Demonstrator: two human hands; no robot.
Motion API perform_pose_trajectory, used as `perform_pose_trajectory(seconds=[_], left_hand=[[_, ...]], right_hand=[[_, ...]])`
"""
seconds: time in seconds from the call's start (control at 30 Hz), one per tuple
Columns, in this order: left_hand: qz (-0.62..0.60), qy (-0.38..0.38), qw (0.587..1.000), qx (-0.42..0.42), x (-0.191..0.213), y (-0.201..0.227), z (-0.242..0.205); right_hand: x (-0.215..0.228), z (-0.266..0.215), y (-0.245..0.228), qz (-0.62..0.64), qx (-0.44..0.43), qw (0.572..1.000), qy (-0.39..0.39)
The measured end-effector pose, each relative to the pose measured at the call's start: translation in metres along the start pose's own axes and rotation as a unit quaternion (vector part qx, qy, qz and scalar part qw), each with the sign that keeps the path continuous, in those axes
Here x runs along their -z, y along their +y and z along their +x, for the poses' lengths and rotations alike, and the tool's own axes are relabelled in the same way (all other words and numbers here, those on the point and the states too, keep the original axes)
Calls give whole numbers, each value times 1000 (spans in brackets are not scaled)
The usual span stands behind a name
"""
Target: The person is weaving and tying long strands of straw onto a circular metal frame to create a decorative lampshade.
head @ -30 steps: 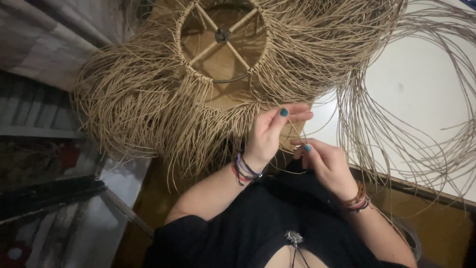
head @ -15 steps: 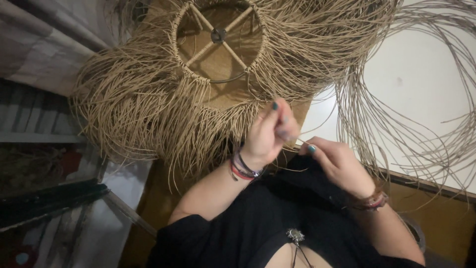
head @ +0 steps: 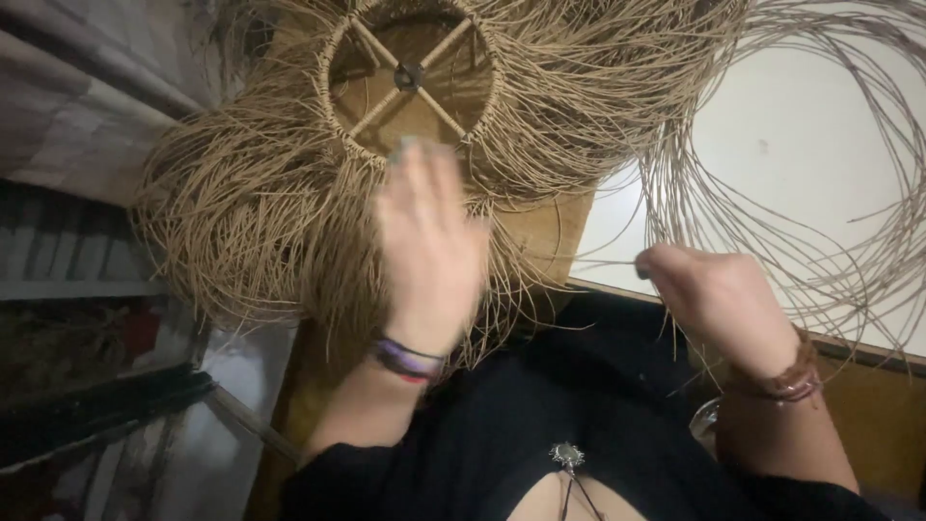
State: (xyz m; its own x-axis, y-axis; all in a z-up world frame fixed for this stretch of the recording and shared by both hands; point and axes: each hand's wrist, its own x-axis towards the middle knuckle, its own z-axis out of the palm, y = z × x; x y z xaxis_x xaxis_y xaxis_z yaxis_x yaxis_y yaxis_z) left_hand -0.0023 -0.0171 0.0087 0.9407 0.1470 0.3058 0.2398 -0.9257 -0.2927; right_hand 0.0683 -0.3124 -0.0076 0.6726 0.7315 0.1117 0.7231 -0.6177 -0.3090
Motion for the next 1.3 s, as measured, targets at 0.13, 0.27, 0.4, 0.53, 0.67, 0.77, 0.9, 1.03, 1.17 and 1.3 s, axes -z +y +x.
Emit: perform_pose_trajectory(seconds=[0.13,0.27,0.4,0.53,0.67,0.77,0.9,1.03,1.17,1.3], left_hand=[[-414,75,893,-159,8,73,-21],[-397,-7,888,-231,15,78,-22],[-345,-24,915,-209,1,47,-7],[-330,-54,915,-227,-3,27,0],[-282,-51,936,-204,-7,3,6],[-253,-52,945,-199,-12,-14,9],[-250,-73,945,-197,-12,-36,5],[-274,-96,940,-176,-15,-49,-5],[-292,-113,935,-164,-14,-59,-14],[-303,-156,928,-151,-11,-69,-21]], right_hand=[[3,9,-19,-37,40,998,8],[5,6,1,15,48,999,0],[25,7,43,138,-28,981,-132],[23,20,80,314,-17,915,-252],[-13,29,97,485,-49,793,-366],[-27,33,89,545,-54,744,-383],[-37,39,71,497,-56,784,-369],[-35,47,47,404,-42,840,-359],[-41,47,37,367,-43,871,-325],[-70,38,46,275,6,925,-261]])
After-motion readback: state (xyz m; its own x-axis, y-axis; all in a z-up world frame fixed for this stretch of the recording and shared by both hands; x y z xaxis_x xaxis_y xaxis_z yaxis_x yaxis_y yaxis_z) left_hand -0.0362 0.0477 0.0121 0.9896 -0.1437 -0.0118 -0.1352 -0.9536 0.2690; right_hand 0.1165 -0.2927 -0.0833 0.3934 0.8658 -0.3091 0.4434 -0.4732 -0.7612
